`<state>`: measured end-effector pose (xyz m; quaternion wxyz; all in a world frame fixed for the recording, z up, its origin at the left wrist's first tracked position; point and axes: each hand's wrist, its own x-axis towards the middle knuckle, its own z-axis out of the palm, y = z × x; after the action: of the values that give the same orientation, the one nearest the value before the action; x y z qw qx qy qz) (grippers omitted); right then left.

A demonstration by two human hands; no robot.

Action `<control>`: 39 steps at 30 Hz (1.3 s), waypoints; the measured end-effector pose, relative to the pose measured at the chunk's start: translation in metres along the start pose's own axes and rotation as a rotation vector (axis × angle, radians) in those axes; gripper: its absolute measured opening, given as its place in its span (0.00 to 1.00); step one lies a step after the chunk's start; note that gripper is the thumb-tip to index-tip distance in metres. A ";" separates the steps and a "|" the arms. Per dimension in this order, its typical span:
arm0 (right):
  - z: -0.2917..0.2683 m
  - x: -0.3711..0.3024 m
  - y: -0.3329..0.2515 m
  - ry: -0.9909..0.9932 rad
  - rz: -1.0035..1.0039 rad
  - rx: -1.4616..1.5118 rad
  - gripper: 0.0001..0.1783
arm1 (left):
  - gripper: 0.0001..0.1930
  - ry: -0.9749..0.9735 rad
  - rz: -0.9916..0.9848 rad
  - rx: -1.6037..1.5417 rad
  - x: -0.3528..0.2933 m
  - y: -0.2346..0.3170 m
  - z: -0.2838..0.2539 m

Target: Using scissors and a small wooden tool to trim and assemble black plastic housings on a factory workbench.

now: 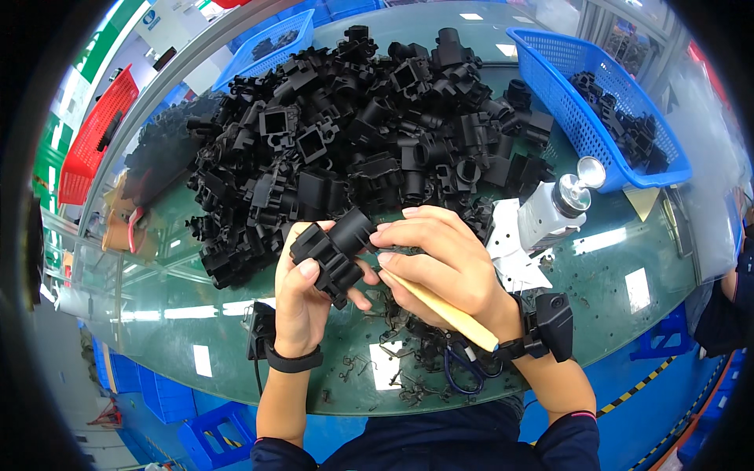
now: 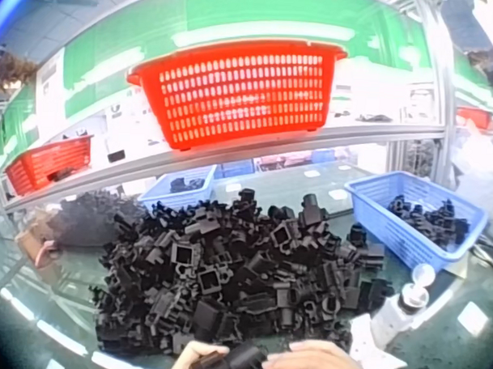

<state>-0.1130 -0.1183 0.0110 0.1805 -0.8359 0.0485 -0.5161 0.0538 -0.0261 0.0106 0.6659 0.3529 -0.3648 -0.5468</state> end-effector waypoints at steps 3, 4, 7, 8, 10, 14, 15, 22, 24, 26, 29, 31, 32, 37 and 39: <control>0.001 -0.001 0.001 0.004 0.004 0.002 0.09 | 0.19 0.003 -0.001 0.004 0.000 0.000 0.001; 0.001 -0.002 0.001 0.007 0.004 0.004 0.09 | 0.19 0.004 -0.001 0.006 0.000 0.000 0.001; 0.001 -0.001 0.003 0.002 -0.003 -0.003 0.09 | 0.18 0.003 0.000 0.006 0.000 0.000 0.001; 0.001 -0.001 0.003 -0.003 -0.006 -0.007 0.10 | 0.20 0.039 -0.002 0.036 0.000 0.000 0.003; -0.001 -0.001 0.003 -0.037 -0.036 -0.049 0.09 | 0.23 0.115 -0.007 0.099 -0.001 0.000 0.009; -0.002 -0.002 0.002 -0.117 -0.149 -0.242 0.08 | 0.23 0.087 -0.053 0.121 -0.001 -0.001 0.007; -0.002 -0.002 0.000 -0.141 -0.170 -0.301 0.08 | 0.23 0.101 -0.059 0.129 -0.001 -0.001 0.009; 0.008 -0.009 -0.001 0.295 0.453 0.334 0.02 | 0.24 0.134 -0.143 -0.026 -0.002 -0.004 0.007; -0.003 -0.003 0.006 0.376 0.608 0.516 0.04 | 0.21 0.096 -0.121 0.008 0.000 -0.006 0.005; -0.005 -0.005 0.010 0.358 0.528 0.508 0.03 | 0.20 0.067 -0.087 0.099 0.000 -0.009 0.008; 0.000 -0.003 -0.002 0.165 0.350 0.383 0.06 | 0.20 0.038 -0.061 0.143 -0.003 -0.014 0.011; 0.000 0.000 -0.010 0.023 0.254 0.271 0.08 | 0.22 0.058 0.003 0.249 -0.004 -0.018 0.014; 0.004 0.001 -0.013 0.000 0.220 0.250 0.08 | 0.22 0.042 0.021 0.310 -0.004 -0.019 0.013; 0.008 0.000 -0.012 -0.026 0.106 0.110 0.08 | 0.22 -0.005 0.049 0.428 -0.004 -0.017 0.014; 0.007 0.000 -0.012 -0.029 0.097 0.097 0.08 | 0.22 -0.008 0.042 0.430 -0.004 -0.017 0.014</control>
<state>-0.1080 -0.1054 0.0118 0.2461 -0.8302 0.0612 -0.4965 0.0333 -0.0259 0.0017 0.5852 0.4770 -0.4829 -0.4436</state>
